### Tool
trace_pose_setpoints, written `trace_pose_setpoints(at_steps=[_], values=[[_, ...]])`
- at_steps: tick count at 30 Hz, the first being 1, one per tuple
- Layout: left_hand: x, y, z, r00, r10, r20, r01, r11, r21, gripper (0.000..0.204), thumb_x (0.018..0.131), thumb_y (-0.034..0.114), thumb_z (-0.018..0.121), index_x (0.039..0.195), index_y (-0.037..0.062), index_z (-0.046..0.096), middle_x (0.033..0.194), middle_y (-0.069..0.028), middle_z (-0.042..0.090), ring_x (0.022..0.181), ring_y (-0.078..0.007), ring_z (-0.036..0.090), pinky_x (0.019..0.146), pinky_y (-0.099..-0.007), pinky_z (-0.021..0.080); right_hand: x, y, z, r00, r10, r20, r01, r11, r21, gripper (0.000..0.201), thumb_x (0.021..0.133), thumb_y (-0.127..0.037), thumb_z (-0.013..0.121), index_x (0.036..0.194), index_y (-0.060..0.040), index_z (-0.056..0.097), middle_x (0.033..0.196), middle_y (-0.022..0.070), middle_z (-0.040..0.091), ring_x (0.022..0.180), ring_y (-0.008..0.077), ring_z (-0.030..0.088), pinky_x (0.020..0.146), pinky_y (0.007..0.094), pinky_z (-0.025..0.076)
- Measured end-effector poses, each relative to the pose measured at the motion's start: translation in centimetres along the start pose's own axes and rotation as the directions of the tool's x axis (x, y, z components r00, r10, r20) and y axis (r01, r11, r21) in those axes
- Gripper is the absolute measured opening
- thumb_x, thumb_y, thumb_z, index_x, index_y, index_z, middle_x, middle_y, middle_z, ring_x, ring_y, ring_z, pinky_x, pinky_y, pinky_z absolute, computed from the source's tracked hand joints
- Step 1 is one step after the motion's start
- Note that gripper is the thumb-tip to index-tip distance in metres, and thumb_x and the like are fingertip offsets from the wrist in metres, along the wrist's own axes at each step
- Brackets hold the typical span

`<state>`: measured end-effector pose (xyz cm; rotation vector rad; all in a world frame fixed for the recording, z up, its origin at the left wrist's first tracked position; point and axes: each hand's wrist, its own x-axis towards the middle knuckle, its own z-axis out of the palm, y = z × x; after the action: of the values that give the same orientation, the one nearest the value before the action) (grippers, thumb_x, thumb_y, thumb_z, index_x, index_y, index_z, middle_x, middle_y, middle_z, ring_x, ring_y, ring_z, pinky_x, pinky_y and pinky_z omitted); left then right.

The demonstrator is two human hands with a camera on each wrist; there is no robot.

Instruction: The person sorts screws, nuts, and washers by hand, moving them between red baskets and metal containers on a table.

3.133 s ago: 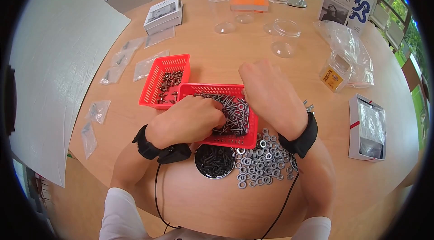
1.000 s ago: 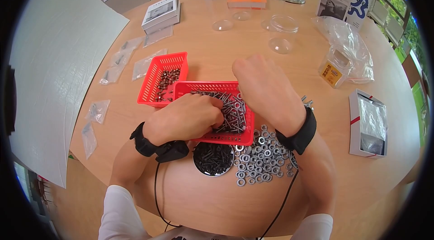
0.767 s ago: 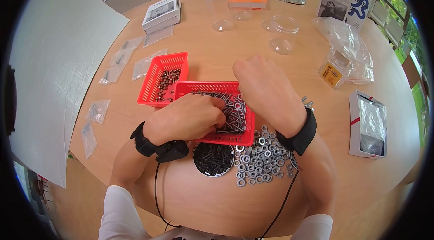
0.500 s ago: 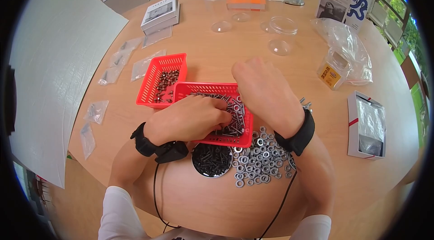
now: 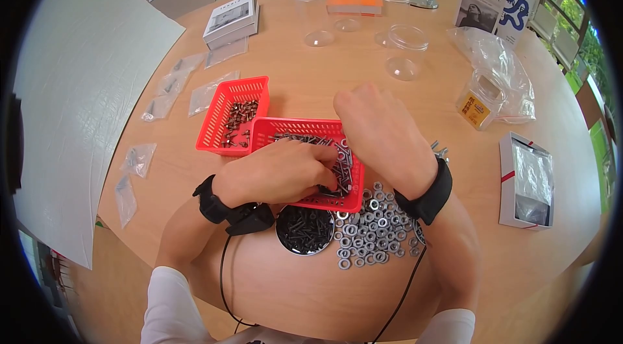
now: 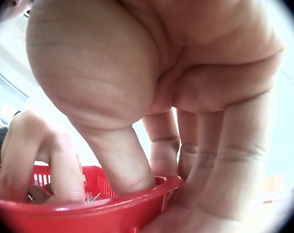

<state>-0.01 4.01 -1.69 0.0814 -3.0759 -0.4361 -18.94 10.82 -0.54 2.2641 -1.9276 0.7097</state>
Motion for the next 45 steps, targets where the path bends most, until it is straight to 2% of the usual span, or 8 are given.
trace_pose_setpoints(at_steps=[5, 8, 14, 23, 29, 35, 41, 45], values=[[0.3, 0.1, 0.2, 1.000, 0.017, -0.011, -0.017, 1.000, -0.010, 0.019, 0.080, 0.003, 0.064, 0.094, 0.0106, 0.076, 0.092, -0.0091, 0.059, 0.077, -0.0316, 0.065, 0.068, -0.0456, 0.052, 0.1, -0.1, -0.1, 1.000, -0.002, 0.004, 0.002, 1.000, -0.007, 0.015, 0.076, -0.005, 0.071, 0.079, 0.0029, 0.059, 0.082, 0.0221, 0.062, 0.087, 0.0436, 0.059, 0.077, 0.0504, 0.047], [0.2, 0.1, 0.3, 0.999, 0.016, -0.039, -0.016, 1.000, 0.009, 0.018, 0.080, 0.004, 0.064, 0.092, 0.0100, 0.076, 0.092, -0.0092, 0.060, 0.079, -0.0316, 0.067, 0.068, -0.0452, 0.053, 0.2, -0.1, -0.1, 1.000, 0.005, 0.016, -0.005, 1.000, -0.018, 0.014, 0.076, -0.006, 0.070, 0.080, 0.0033, 0.060, 0.082, 0.0226, 0.063, 0.087, 0.0439, 0.059, 0.077, 0.0509, 0.048], [0.5, 0.3, 0.1, 1.000, 0.028, 0.000, -0.028, 0.998, 0.058, 0.014, 0.081, 0.004, 0.064, 0.090, 0.0081, 0.074, 0.093, -0.0101, 0.063, 0.080, -0.0317, 0.069, 0.069, -0.0445, 0.054, 0.2, -0.2, 0.0, 0.999, 0.032, 0.031, -0.031, 0.999, -0.043, 0.014, 0.077, -0.005, 0.070, 0.082, 0.0041, 0.061, 0.086, 0.0232, 0.064, 0.090, 0.0440, 0.060, 0.079, 0.0511, 0.049], [0.3, 0.7, 0.6, 1.000, 0.016, -0.006, -0.015, 0.994, 0.106, 0.021, 0.082, 0.006, 0.063, 0.101, 0.0099, 0.072, 0.096, -0.0096, 0.064, 0.082, -0.0315, 0.070, 0.072, -0.0436, 0.055, 0.2, -0.2, -0.1, 0.998, 0.033, 0.047, -0.031, 0.998, -0.051, 0.013, 0.077, -0.005, 0.070, 0.082, 0.0041, 0.062, 0.085, 0.0229, 0.064, 0.089, 0.0437, 0.061, 0.078, 0.0508, 0.049], [0.1, 0.9, -0.2, 0.998, -0.013, 0.067, 0.007, 0.995, 0.096, 0.023, 0.082, 0.004, 0.062, 0.102, 0.0100, 0.072, 0.099, -0.0103, 0.064, 0.084, -0.0316, 0.070, 0.073, -0.0436, 0.055, 0.2, -0.3, 0.0, 1.000, 0.007, 0.018, -0.006, 1.000, -0.012, 0.014, 0.076, -0.005, 0.071, 0.080, 0.0038, 0.061, 0.083, 0.0229, 0.064, 0.086, 0.0438, 0.061, 0.076, 0.0502, 0.049], [0.1, 0.9, -0.2, 0.997, -0.026, 0.072, 0.019, 0.995, 0.101, 0.023, 0.083, 0.003, 0.060, 0.102, 0.0091, 0.071, 0.101, -0.0102, 0.065, 0.085, -0.0313, 0.070, 0.073, -0.0439, 0.056, 0.4, -0.1, 0.1, 0.999, 0.019, 0.039, -0.018, 1.000, -0.021, 0.015, 0.075, -0.005, 0.074, 0.079, 0.0035, 0.061, 0.083, 0.0224, 0.064, 0.086, 0.0429, 0.062, 0.076, 0.0492, 0.049], [0.1, 0.6, 0.1, 0.998, -0.059, 0.025, 0.057, 0.997, 0.045, 0.018, 0.083, 0.003, 0.061, 0.099, 0.0048, 0.067, 0.094, -0.0129, 0.064, 0.085, -0.0343, 0.069, 0.071, -0.0454, 0.054, 0.5, 0.0, 0.0, 0.997, 0.037, 0.070, -0.035, 0.999, -0.019, 0.015, 0.075, -0.005, 0.073, 0.079, 0.0033, 0.061, 0.082, 0.0220, 0.064, 0.087, 0.0426, 0.061, 0.077, 0.0487, 0.049], [-0.5, 0.9, -2.5, 0.998, -0.055, -0.027, 0.052, 0.995, -0.087, 0.011, 0.082, 0.005, 0.063, 0.092, 0.0017, 0.063, 0.089, -0.0155, 0.063, 0.082, -0.0364, 0.065, 0.070, -0.0455, 0.052, 0.3, 0.0, 0.0, 0.999, 0.000, 0.039, 0.000, 1.000, 0.001, 0.015, 0.075, -0.005, 0.073, 0.079, 0.0029, 0.060, 0.083, 0.0217, 0.063, 0.088, 0.0425, 0.059, 0.078, 0.0483, 0.048]])
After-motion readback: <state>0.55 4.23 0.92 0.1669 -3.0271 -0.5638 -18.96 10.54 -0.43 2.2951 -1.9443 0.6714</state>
